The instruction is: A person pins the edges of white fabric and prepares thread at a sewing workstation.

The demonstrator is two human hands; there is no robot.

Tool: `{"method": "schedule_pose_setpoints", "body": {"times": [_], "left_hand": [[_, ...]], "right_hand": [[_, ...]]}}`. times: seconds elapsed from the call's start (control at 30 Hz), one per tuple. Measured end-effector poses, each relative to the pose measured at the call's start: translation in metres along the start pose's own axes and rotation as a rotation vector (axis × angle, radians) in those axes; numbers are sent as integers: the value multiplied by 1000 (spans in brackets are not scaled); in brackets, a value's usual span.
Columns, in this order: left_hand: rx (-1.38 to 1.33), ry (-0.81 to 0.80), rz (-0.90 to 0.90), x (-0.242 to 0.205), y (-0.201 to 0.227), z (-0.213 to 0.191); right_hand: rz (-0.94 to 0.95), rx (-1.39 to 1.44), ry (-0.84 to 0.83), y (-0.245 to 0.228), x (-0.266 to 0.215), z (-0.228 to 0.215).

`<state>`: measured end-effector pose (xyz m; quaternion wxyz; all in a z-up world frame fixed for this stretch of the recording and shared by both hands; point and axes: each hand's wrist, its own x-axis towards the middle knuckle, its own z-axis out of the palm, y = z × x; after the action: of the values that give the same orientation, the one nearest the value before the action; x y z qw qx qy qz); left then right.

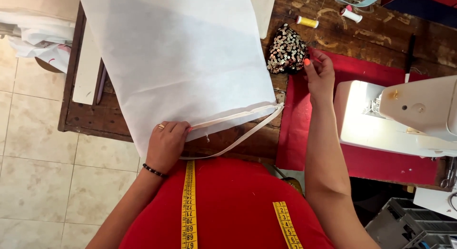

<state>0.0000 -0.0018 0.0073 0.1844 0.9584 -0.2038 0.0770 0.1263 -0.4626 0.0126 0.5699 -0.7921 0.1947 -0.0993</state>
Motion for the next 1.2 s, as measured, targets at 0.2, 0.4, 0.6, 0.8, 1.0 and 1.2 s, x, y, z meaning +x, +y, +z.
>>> {"method": "schedule_pose_setpoints", "body": {"times": [0.2,0.4,0.6,0.8,1.0,1.2], "left_hand": [[43,6,26,1,-1,1],[16,16,11,0,-1,1],[4,17,13,0,-1,2],[-18,12,12,1,-1,0],[-140,18,24,4,1,-7],[-149,44,34,5,1,-7]], "right_hand": [[33,87,52,-5,9,7],[15,194,43,-5,15,11],[19,328,11,3,25,11],[0,308,-3,-7,27,14],[-23,296,-50,-33,30,17],[-71,300,-236,-20,38,5]]}}
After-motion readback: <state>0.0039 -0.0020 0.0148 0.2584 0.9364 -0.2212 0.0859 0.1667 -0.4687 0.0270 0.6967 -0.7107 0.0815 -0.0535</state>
